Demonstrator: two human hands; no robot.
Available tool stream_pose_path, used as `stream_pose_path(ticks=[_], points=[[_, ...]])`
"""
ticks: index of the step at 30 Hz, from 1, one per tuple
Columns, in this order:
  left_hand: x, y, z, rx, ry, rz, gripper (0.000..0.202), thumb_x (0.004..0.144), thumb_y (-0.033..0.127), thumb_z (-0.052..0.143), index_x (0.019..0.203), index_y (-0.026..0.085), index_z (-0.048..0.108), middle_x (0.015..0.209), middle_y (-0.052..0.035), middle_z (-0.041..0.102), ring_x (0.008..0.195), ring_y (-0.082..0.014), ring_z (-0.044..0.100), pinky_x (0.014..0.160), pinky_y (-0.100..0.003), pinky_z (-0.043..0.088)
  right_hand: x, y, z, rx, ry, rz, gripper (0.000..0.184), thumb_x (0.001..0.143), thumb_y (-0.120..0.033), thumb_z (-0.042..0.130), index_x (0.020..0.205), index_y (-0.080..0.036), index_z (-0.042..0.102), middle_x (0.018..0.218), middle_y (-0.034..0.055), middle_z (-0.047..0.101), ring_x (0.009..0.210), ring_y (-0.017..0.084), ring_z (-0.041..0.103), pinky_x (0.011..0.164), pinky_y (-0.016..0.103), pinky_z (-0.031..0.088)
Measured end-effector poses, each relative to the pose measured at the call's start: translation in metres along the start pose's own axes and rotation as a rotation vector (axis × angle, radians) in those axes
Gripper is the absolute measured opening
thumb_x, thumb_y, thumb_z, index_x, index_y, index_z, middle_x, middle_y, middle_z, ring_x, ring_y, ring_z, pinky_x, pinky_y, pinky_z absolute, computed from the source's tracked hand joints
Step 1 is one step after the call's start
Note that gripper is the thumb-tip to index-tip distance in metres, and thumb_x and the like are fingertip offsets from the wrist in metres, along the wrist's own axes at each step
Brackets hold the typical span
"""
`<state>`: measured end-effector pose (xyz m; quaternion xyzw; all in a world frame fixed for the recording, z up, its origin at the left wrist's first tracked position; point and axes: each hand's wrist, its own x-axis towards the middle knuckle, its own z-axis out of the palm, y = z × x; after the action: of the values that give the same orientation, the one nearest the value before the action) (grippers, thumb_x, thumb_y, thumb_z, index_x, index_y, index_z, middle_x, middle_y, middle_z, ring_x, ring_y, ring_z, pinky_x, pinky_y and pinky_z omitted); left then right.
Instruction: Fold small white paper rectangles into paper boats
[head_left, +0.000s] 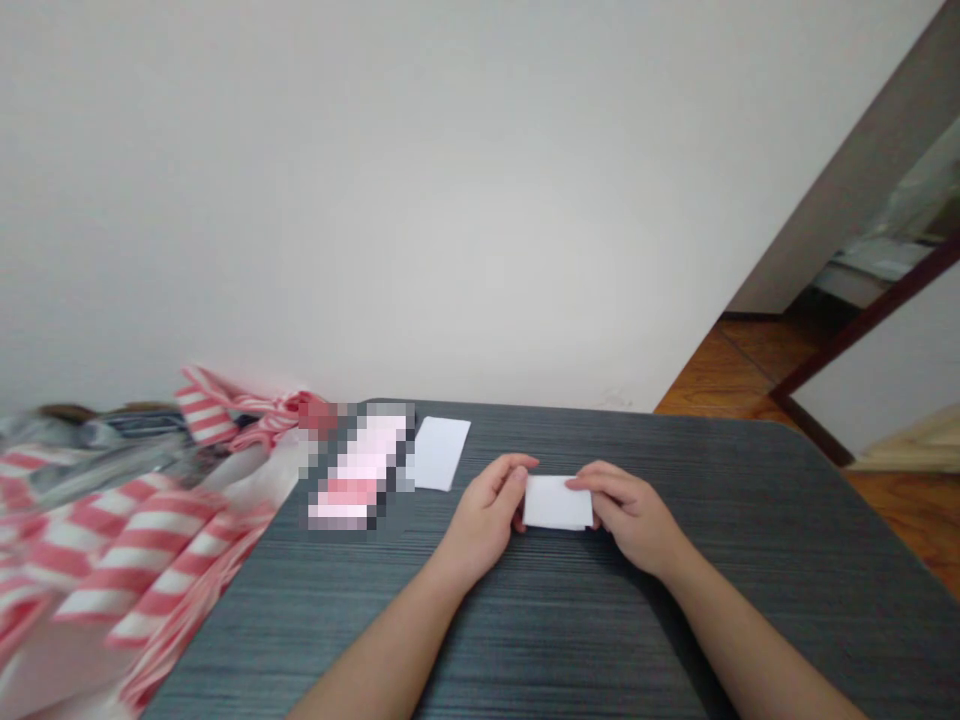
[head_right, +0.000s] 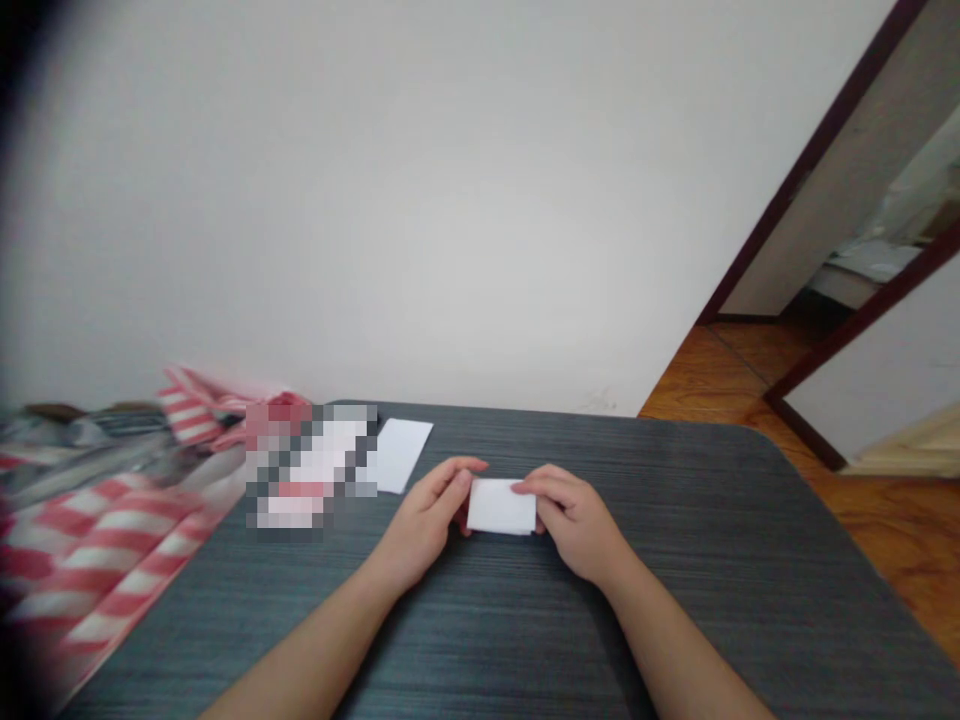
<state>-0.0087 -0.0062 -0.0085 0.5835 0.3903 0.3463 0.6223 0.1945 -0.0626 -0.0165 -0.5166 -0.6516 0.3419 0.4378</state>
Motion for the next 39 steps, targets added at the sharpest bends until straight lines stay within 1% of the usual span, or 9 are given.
stream_pose_path(ticks=[5, 8, 11, 14, 17, 21, 26, 33, 39], points=[[0.001, -0.002, 0.003, -0.038, -0.020, -0.021, 0.031, 0.080, 0.029, 0.062, 0.108, 0.017, 0.056, 0.070, 0.0040, 0.055, 0.053, -0.0094, 0.047, 0.046, -0.019, 0.038, -0.001, -0.002, 0.001, -0.011, -0.021, -0.009, 0.028, 0.093, -0.024, 0.045, 0.099, -0.022, 0.073, 0.096, 0.0052, 0.061, 0.061, 0.011, 0.057, 0.058, 0.025, 0.049], [0.001, -0.003, 0.003, -0.035, -0.007, -0.026, 0.028, 0.080, 0.028, 0.061, 0.105, 0.017, 0.057, 0.071, 0.0029, 0.057, 0.052, -0.0092, 0.048, 0.046, -0.019, 0.038, -0.002, 0.001, 0.002, 0.032, 0.031, 0.057, 0.031, 0.096, -0.031, 0.044, 0.114, -0.021, 0.067, 0.092, 0.0050, 0.063, 0.059, 0.011, 0.056, 0.056, 0.025, 0.047], [0.002, -0.003, 0.004, -0.033, -0.003, -0.028, 0.026, 0.080, 0.029, 0.062, 0.103, 0.017, 0.057, 0.071, 0.0024, 0.058, 0.054, -0.0098, 0.049, 0.046, -0.019, 0.039, -0.003, 0.004, 0.003, 0.061, 0.055, 0.140, 0.039, 0.099, -0.038, 0.040, 0.127, -0.018, 0.057, 0.075, 0.0019, 0.063, 0.056, 0.013, 0.056, 0.054, 0.025, 0.046], [0.001, -0.003, 0.003, -0.033, -0.001, -0.022, 0.026, 0.080, 0.030, 0.062, 0.102, 0.017, 0.058, 0.069, 0.0029, 0.058, 0.054, -0.0097, 0.049, 0.047, -0.019, 0.040, -0.003, 0.005, 0.004, 0.013, 0.018, 0.178, 0.035, 0.096, -0.037, 0.045, 0.121, -0.017, 0.059, 0.062, -0.0012, 0.059, 0.056, 0.014, 0.057, 0.056, 0.026, 0.045], [0.001, -0.003, 0.003, -0.017, -0.002, -0.015, 0.024, 0.080, 0.029, 0.063, 0.101, 0.017, 0.060, 0.068, 0.0031, 0.058, 0.052, -0.0092, 0.049, 0.047, -0.019, 0.039, -0.001, 0.001, 0.005, -0.033, -0.014, 0.207, 0.027, 0.090, -0.033, 0.054, 0.113, -0.019, 0.062, 0.067, -0.0009, 0.062, 0.056, 0.014, 0.059, 0.056, 0.026, 0.046], [0.002, -0.004, 0.002, 0.008, -0.012, -0.002, 0.025, 0.080, 0.030, 0.064, 0.100, 0.017, 0.063, 0.067, 0.0022, 0.060, 0.052, -0.0093, 0.051, 0.048, -0.019, 0.039, 0.000, -0.005, 0.005, -0.097, -0.017, 0.201, 0.019, 0.089, -0.029, 0.054, 0.103, -0.020, 0.065, 0.066, -0.0007, 0.062, 0.057, 0.015, 0.059, 0.055, 0.025, 0.045], [0.002, -0.003, 0.002, -0.002, -0.010, -0.049, 0.031, 0.080, 0.035, 0.064, 0.105, 0.016, 0.059, 0.066, 0.0022, 0.062, 0.049, -0.0102, 0.053, 0.047, -0.020, 0.042, -0.001, -0.003, 0.005, -0.092, 0.027, 0.210, 0.019, 0.090, -0.030, 0.054, 0.103, -0.020, 0.064, 0.066, -0.0008, 0.061, 0.057, 0.015, 0.059, 0.055, 0.025, 0.046], [0.002, -0.001, 0.000, 0.139, -0.054, -0.049, 0.024, 0.083, 0.040, 0.059, 0.073, 0.017, 0.059, 0.055, 0.0026, 0.058, 0.047, -0.0108, 0.051, 0.047, -0.020, 0.039, -0.001, 0.003, 0.006, -0.075, 0.068, 0.201, 0.021, 0.089, -0.031, 0.055, 0.104, -0.020, 0.064, 0.069, 0.0004, 0.063, 0.058, 0.015, 0.059, 0.055, 0.026, 0.046], [0.002, -0.005, -0.002, 0.206, -0.055, -0.006, 0.026, 0.086, 0.040, 0.056, 0.072, 0.018, 0.058, 0.055, 0.0032, 0.056, 0.050, -0.0118, 0.053, 0.051, -0.021, 0.038, -0.001, 0.002, 0.005, -0.100, 0.063, 0.198, 0.021, 0.089, -0.031, 0.055, 0.104, -0.020, 0.065, 0.070, 0.0002, 0.063, 0.060, 0.016, 0.058, 0.056, 0.026, 0.045]])
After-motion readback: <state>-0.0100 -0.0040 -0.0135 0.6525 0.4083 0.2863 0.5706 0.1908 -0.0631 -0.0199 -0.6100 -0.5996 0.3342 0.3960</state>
